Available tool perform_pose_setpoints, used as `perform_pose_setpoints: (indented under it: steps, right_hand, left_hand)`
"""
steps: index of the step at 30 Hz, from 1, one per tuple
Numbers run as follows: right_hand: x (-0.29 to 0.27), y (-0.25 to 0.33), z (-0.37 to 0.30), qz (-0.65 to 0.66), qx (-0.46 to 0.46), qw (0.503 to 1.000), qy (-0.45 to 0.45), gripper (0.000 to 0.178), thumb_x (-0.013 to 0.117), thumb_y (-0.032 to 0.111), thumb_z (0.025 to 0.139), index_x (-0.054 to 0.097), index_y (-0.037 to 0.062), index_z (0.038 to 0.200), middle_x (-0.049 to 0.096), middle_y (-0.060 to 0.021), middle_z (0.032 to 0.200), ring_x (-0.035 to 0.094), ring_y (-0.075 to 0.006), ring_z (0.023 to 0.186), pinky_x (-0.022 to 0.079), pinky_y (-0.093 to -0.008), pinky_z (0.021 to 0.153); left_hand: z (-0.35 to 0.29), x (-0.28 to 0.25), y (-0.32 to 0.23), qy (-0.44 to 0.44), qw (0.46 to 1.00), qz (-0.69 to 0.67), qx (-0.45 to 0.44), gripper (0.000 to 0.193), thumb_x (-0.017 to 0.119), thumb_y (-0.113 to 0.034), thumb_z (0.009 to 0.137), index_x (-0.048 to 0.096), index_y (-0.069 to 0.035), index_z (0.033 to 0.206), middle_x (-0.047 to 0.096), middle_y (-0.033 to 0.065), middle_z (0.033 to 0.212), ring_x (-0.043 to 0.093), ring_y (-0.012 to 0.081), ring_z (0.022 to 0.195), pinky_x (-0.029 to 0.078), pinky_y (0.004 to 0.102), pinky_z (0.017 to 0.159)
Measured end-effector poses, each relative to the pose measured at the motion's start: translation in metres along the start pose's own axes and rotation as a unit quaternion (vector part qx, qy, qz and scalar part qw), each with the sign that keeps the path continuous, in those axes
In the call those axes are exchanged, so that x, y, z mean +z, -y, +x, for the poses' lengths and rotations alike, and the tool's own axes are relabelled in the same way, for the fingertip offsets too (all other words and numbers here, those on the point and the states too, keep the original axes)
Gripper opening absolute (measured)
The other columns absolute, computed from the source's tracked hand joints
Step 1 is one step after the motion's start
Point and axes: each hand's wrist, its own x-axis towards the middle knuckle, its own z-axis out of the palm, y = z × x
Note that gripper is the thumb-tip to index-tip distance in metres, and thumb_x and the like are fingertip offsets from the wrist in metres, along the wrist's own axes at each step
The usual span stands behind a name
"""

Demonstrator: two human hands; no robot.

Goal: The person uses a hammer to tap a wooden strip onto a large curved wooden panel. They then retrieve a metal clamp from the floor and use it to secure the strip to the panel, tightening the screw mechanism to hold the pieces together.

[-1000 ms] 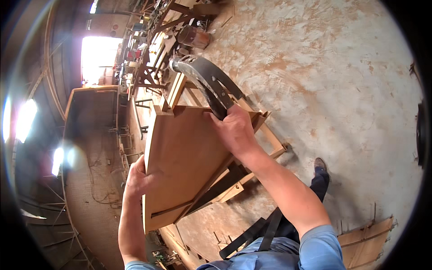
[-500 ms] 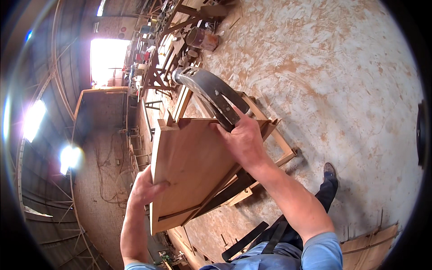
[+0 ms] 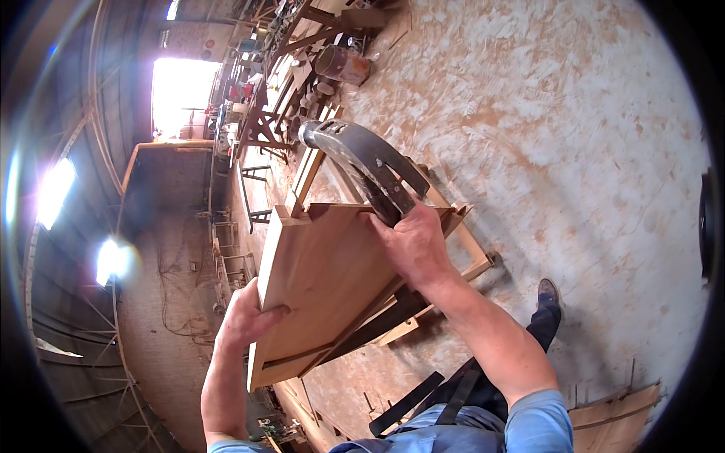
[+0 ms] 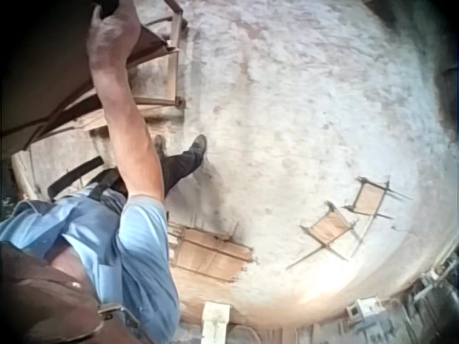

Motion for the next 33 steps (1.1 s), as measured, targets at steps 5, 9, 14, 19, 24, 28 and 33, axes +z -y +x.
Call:
perform_pose_setpoints:
  steps: [5,9,14,19,24,28,33]
  right_hand:
    - [-0.007,0.006,0.002,-0.078,-0.009,0.997,0.027,0.032,0.071,0.015,0.087,0.064,0.0073,0.117,0.068,-0.0191,0.088,0.067,-0.0347,0.079,0.053,-0.0364,0.072]
    - [-0.029,0.04,0.004,-0.13,-0.019,0.99,0.041,0.032,0.072,0.015,0.087,0.063,0.0035,0.116,0.07,-0.0154,0.088,0.068,-0.022,0.08,0.053,-0.035,0.074]
    - [-0.069,0.145,0.017,-0.301,-0.082,0.939,0.144,0.026,0.072,0.022,0.091,0.063,0.0032,0.107,0.059,-0.014,0.067,0.06,-0.0194,0.062,0.048,-0.0353,0.06]
    - [-0.035,0.252,0.021,-0.499,-0.184,0.796,0.289,0.023,0.057,0.025,0.098,0.057,0.0021,0.095,0.064,-0.0139,0.07,0.065,-0.0339,0.066,0.051,-0.0428,0.061]
    - [-0.006,0.263,0.029,-0.554,-0.301,0.7,0.336,0.028,0.061,0.029,0.093,0.065,0.002,0.099,0.066,-0.019,0.079,0.067,-0.0365,0.081,0.051,-0.047,0.069]
    - [0.004,0.265,0.032,-0.598,-0.247,0.664,0.374,0.029,0.061,0.029,0.093,0.068,0.0011,0.096,0.068,-0.0186,0.082,0.068,-0.0362,0.082,0.052,-0.0472,0.072]
    - [0.02,0.282,0.029,-0.613,-0.188,0.676,0.363,0.03,0.061,0.031,0.094,0.068,0.0015,0.095,0.068,-0.0191,0.083,0.067,-0.0354,0.083,0.051,-0.0466,0.072]
  left_hand:
    - [0.002,-0.001,-0.007,-0.001,1.0,-0.008,-0.009,0.042,0.075,-0.012,0.075,0.061,0.002,0.112,0.072,0.0163,0.092,0.071,0.0233,0.086,0.055,0.0372,0.078]
    - [0.006,-0.001,0.008,-0.017,1.0,0.014,0.005,0.048,0.077,-0.02,0.073,0.062,0.003,0.113,0.072,0.0198,0.092,0.072,0.0294,0.088,0.055,0.0395,0.079]
    - [0.011,-0.002,0.001,0.01,1.0,0.004,0.019,0.051,0.076,-0.025,0.073,0.063,0.0,0.114,0.072,0.0204,0.094,0.071,0.0315,0.088,0.054,0.0409,0.077]
    - [0.005,-0.001,0.008,0.012,0.999,-0.023,0.038,0.045,0.074,-0.023,0.075,0.063,-0.003,0.114,0.071,0.0201,0.093,0.071,0.0297,0.087,0.054,0.0405,0.076]
    - [0.007,-0.004,0.002,0.012,0.995,-0.055,0.078,0.042,0.075,-0.022,0.077,0.062,0.0,0.111,0.07,0.0212,0.092,0.07,0.0301,0.087,0.053,0.0402,0.074]
    - [0.005,-0.004,0.0,0.009,0.998,-0.027,0.061,0.044,0.077,-0.023,0.077,0.062,0.001,0.111,0.07,0.0212,0.09,0.07,0.0308,0.084,0.053,0.0407,0.073]
    - [0.01,0.001,0.01,0.005,0.997,-0.013,0.078,0.043,0.077,-0.024,0.077,0.062,0.001,0.11,0.069,0.023,0.092,0.069,0.0354,0.086,0.052,0.0421,0.073]
